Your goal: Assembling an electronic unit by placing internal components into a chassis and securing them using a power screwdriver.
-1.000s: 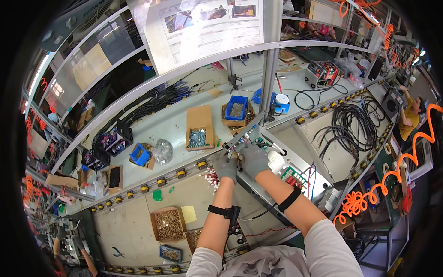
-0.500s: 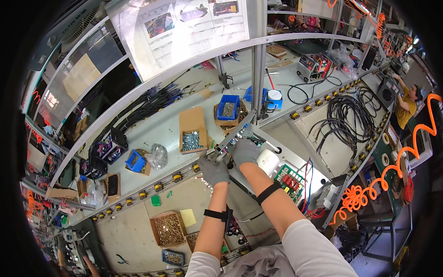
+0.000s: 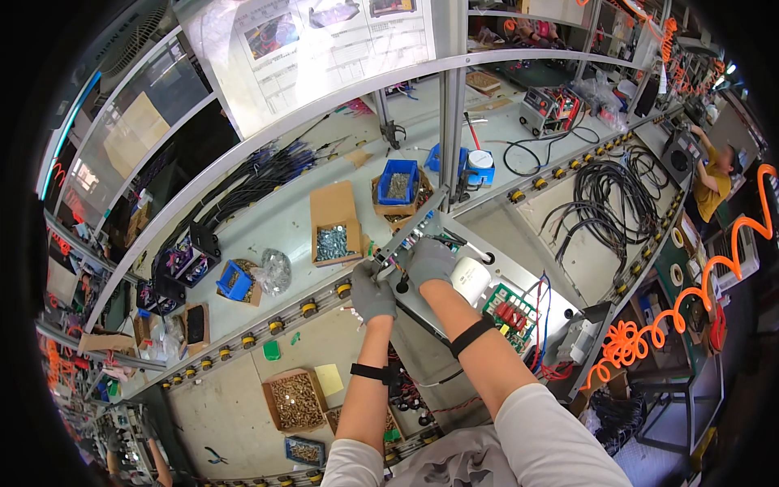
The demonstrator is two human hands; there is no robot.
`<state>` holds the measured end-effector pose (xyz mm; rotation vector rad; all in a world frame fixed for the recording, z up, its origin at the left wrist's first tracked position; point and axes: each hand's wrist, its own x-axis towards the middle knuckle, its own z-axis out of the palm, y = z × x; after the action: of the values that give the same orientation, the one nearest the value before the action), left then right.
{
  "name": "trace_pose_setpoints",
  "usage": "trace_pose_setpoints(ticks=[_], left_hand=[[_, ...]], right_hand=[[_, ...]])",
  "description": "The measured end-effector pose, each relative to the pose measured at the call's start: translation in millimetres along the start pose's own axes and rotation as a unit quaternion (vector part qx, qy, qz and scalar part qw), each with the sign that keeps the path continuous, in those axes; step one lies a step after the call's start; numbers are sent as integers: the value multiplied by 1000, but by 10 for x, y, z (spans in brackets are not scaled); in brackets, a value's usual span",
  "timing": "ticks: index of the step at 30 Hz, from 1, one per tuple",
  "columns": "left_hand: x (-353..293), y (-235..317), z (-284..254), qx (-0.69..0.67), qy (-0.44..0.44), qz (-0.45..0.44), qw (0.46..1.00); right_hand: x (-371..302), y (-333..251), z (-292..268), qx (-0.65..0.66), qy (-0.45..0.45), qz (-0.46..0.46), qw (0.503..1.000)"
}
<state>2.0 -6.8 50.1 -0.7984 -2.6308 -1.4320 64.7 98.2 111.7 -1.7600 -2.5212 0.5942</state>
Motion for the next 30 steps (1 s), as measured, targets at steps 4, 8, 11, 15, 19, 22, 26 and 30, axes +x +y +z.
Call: trace_pose_setpoints(ticks=[4, 8, 11, 15, 19, 22, 26, 30], left_hand=[[-1, 32, -55, 20, -22, 5, 1000], [-2, 8, -47, 21, -14, 4, 1000], [-10, 12, -46, 24, -15, -1, 1000], [1, -23, -22, 28, -13, 7, 1000], [7, -49, -14, 26, -8, 19, 999], [8, -34, -28, 27, -14, 19, 999], [3, -32, -28, 29, -17, 12, 999], [-6, -17, -29, 25, -19, 14, 999]], right_hand=[[-34, -29, -20, 0, 11, 4, 1000], [-17, -19, -27, 5, -2, 5, 1000], [-21, -24, -61, 17, -11, 6, 1000], [-41, -36, -68, 22, -9, 15, 1000], [-71, -73, -66, 19, -12, 24, 999], [-87, -82, -76, 17, -9, 36, 999], [-76, -69, -114, 8, -28, 24, 999], [-71, -67, -131, -2, -37, 21, 999]])
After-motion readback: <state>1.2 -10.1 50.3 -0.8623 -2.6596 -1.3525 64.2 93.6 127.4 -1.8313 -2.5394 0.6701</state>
